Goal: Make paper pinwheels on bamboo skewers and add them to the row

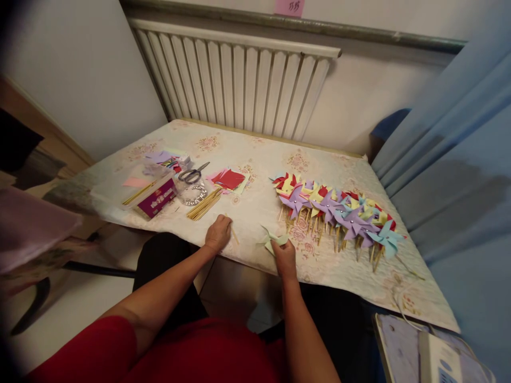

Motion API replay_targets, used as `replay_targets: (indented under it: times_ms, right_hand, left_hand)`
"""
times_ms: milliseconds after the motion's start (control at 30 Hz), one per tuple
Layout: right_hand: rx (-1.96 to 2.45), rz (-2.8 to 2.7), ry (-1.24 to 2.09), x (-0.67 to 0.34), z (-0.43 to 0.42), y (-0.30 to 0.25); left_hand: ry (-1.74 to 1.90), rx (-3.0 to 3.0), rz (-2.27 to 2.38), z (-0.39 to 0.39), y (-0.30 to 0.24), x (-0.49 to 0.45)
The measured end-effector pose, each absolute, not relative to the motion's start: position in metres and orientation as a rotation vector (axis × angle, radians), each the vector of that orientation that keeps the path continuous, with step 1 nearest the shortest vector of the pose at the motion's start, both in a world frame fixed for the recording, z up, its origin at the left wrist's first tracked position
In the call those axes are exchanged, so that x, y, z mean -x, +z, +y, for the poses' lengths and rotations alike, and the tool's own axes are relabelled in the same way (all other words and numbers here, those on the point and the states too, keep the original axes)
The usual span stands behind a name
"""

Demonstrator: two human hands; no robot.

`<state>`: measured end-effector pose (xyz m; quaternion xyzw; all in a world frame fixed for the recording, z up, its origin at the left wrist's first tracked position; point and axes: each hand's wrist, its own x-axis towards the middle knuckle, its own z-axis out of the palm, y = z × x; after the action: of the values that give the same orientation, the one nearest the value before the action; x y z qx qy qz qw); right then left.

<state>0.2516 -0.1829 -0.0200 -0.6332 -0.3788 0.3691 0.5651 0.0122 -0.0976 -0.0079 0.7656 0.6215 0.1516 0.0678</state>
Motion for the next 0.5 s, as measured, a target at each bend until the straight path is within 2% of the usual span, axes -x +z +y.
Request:
replay_targets:
  times_ms: [500]
  right_hand:
    - [1.484, -0.901, 0.838, -0.2485, -0.1820, -0.0185]
  left_hand:
    - [0.448, -2.327, 1.871, -0.0977, -0.0082, -0.0129]
